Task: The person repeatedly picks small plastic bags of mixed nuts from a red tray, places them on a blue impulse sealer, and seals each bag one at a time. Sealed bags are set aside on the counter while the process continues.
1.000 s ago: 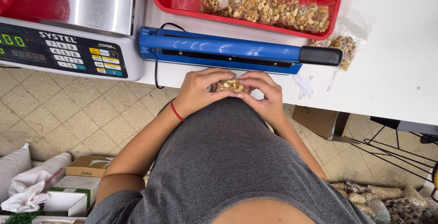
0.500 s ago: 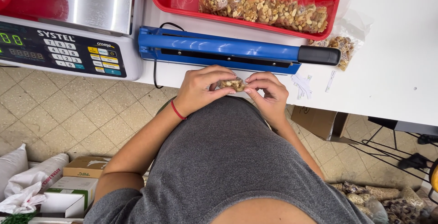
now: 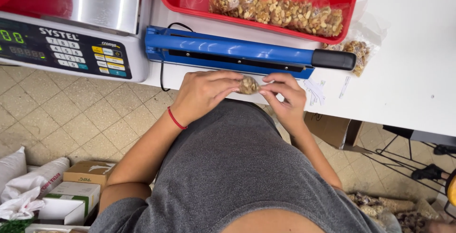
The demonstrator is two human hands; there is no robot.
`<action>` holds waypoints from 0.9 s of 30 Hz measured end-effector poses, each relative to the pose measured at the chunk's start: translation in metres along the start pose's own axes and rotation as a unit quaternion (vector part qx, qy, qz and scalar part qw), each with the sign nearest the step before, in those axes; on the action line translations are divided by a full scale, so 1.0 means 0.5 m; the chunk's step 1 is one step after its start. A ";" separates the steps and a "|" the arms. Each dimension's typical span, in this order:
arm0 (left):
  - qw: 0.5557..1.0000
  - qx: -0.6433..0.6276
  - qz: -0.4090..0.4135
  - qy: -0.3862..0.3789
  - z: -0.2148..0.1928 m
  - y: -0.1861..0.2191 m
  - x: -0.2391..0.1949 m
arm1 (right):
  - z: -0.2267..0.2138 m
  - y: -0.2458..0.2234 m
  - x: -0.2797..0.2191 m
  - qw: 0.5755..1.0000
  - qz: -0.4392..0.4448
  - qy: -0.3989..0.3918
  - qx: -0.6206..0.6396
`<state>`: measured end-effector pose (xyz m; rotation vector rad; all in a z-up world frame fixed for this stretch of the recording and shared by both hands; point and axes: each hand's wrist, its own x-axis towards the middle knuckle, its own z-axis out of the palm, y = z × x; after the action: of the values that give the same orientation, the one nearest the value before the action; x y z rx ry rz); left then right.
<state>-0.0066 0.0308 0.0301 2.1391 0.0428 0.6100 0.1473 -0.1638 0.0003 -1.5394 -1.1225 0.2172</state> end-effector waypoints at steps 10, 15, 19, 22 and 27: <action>0.992 -0.105 -0.057 -0.034 0.016 -0.039 -0.021 | 0.000 -0.031 0.001 0.999 0.044 -0.017 -0.012; 0.974 -0.191 -0.079 -0.092 0.092 -0.067 -0.028 | -0.004 -0.024 -0.004 0.998 0.046 -0.041 0.010; 0.969 -0.228 -0.074 -0.059 0.141 -0.090 -0.030 | -0.015 -0.020 -0.011 0.998 0.040 -0.047 0.015; 0.970 -0.229 -0.063 -0.045 0.148 -0.098 -0.032 | -0.018 -0.003 -0.027 0.999 0.021 -0.029 0.018; 0.975 -0.215 -0.044 -0.035 0.129 -0.087 -0.021 | -0.012 -0.002 -0.027 1.000 0.004 -0.011 0.013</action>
<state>0.0209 0.0059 -0.0391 1.7263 -0.0299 0.4443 0.1437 -0.1780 -0.0027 -1.5233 -1.1260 0.2535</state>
